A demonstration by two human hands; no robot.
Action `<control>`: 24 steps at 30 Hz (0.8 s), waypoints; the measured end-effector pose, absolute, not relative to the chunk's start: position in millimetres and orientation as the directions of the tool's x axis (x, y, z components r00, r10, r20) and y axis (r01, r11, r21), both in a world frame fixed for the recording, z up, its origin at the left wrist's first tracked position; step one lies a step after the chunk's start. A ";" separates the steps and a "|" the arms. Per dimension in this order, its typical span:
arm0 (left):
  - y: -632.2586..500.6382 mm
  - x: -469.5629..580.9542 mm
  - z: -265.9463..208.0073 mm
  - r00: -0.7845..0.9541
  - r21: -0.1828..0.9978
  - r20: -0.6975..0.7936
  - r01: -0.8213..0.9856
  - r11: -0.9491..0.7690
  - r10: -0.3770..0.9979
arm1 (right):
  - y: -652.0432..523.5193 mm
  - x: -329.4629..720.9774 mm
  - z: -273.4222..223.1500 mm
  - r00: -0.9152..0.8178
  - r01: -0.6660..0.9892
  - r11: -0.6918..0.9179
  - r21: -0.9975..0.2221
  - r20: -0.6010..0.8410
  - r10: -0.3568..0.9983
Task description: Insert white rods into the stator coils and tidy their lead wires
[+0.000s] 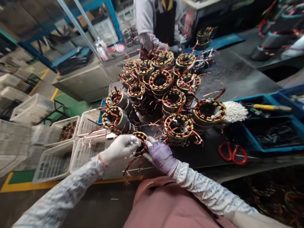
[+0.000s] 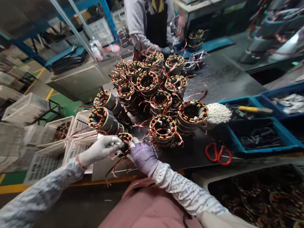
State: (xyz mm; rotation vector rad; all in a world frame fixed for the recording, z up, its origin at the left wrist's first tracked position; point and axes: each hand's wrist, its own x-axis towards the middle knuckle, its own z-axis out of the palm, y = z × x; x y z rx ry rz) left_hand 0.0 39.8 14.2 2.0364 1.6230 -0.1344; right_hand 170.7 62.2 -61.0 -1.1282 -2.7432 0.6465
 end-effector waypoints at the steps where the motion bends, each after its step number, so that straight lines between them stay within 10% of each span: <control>1: 32.2 -6.7 14.5 0.277 0.316 -0.373 0.935 -0.159 0.886 | 61.5 170.9 -60.3 -0.719 0.644 0.637 -0.424 -0.050 0.693; 12: 47.6 -4.8 16.2 0.271 0.029 -0.558 0.951 -0.309 0.784 | 54.7 168.0 -56.0 -0.735 0.650 0.691 -0.317 -0.031 0.677; 16: 41.7 14.7 15.2 0.018 -0.024 -0.650 0.999 -0.044 0.760 | 52.7 168.3 -58.1 -0.726 0.663 0.686 -0.300 -0.035 0.687; 24: 39.7 32.9 25.1 0.066 0.288 -0.688 0.939 0.188 0.723 | 47.1 162.4 -57.1 -0.688 0.704 0.631 -0.326 -0.091 0.720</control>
